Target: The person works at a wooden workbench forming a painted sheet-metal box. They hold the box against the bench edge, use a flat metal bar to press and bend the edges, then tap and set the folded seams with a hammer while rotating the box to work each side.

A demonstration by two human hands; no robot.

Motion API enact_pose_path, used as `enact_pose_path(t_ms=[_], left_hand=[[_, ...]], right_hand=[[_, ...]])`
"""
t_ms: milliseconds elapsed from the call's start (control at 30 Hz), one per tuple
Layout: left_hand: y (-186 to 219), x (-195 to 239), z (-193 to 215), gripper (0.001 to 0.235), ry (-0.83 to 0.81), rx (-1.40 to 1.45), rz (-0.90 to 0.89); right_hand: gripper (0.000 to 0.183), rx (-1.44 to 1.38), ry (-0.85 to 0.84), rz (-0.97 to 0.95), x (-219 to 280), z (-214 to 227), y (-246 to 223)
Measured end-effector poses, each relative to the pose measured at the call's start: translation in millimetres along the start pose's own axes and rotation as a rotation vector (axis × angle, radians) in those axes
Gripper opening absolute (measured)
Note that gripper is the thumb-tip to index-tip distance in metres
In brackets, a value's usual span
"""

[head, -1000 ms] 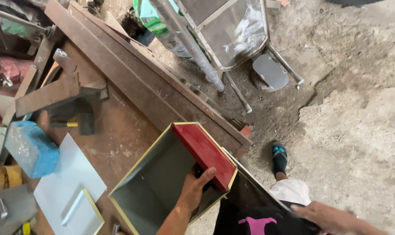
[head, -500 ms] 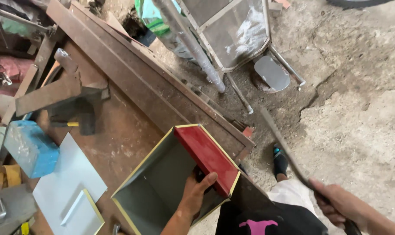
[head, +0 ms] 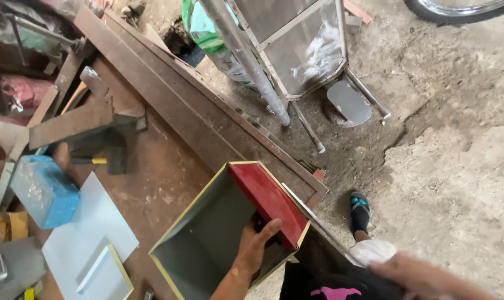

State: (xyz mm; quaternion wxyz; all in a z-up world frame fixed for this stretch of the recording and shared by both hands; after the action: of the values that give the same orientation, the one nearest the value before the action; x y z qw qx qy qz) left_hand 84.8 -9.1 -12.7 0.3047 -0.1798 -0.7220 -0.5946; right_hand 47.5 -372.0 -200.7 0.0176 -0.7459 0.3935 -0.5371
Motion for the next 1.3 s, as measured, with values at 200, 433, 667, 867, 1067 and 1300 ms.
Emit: enact_pose_path(t_ms=[200,433,667,867,1067,1300], left_hand=[[-5,-4,-1,0.072,0.013,0.070,-0.020],[4,-7,5,0.072,0.060,-0.016,-0.099],[-6,-1,6,0.071,0.067,-0.066,-0.043],[-8,0,13,0.078,0.068,-0.165,-0.089],[-2,-3,20,0.080,0.085,-0.203,-0.051],[-60,-19,29,0.074,-0.200,-0.406,-0.145]], right_hand=[[0.077,-0.534,0.304,-0.062,61,65,-50],[0.062,-0.181,-0.023,-0.149,44,28,-46],[0.058,0.066,0.278,-0.192,4,49,-46],[0.063,0.778,0.339,0.304,-40,35,-182],[0.054,0.288,0.383,0.409,-81,20,-274],[0.033,-0.047,0.303,0.446,-82,11,-284]])
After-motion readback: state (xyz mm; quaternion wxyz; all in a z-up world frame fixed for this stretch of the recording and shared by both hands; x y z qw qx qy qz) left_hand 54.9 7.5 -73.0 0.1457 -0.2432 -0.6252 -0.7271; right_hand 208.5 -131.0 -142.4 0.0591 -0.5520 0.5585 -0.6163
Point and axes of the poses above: each hand's wrist, its own x-axis away from the middle knuckle, its own z-axis out of the back of the hand, y = z × x, the point moved 10 cm from there along -x, towards the middle knuckle, and after that the axes turned 11 degrees about -y, right-handed, at the moved point
